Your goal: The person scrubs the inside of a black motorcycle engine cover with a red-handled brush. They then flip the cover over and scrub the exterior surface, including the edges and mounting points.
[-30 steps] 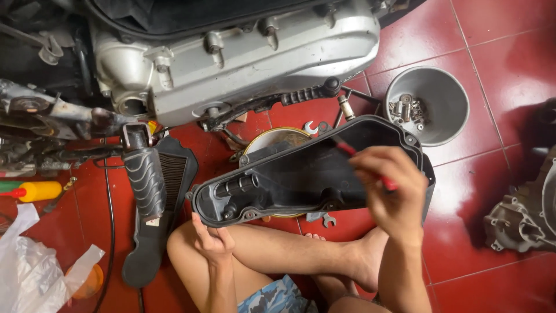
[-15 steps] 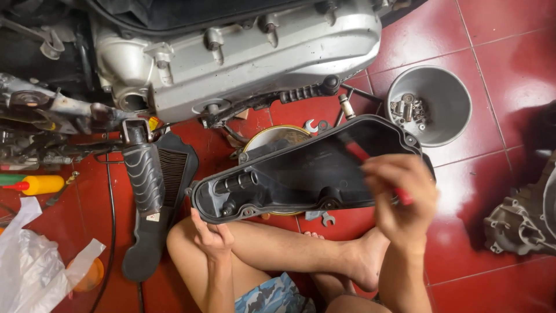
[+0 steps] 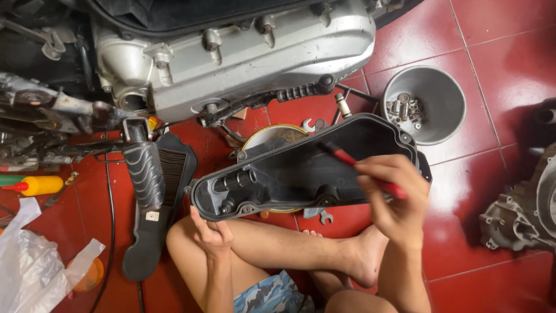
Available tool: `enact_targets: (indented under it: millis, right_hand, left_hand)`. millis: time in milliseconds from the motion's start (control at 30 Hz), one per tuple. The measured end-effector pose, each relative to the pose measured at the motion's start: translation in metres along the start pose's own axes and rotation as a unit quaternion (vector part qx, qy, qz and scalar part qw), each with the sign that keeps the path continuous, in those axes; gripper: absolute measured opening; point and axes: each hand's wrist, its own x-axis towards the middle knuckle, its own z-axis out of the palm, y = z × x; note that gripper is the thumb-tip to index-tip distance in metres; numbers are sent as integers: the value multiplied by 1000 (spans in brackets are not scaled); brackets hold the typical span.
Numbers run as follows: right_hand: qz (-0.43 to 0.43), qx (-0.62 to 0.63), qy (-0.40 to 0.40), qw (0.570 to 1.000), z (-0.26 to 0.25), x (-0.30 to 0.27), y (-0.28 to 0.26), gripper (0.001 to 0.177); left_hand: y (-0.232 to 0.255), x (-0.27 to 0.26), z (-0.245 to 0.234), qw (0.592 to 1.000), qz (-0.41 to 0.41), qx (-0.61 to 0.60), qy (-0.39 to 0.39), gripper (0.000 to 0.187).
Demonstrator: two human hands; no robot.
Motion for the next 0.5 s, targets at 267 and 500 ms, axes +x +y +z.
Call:
enact_targets:
  millis: [267,500]
  right_hand:
    - [-20,-30,6,999,-4,1,11,9]
    - [-23,9,-67,997,9,4,-3,7]
  left_hand:
    - [-13,-19,0,1000,-1,-8,4,57]
    - [-10,-16,-3,1000,1,6,-5,59]
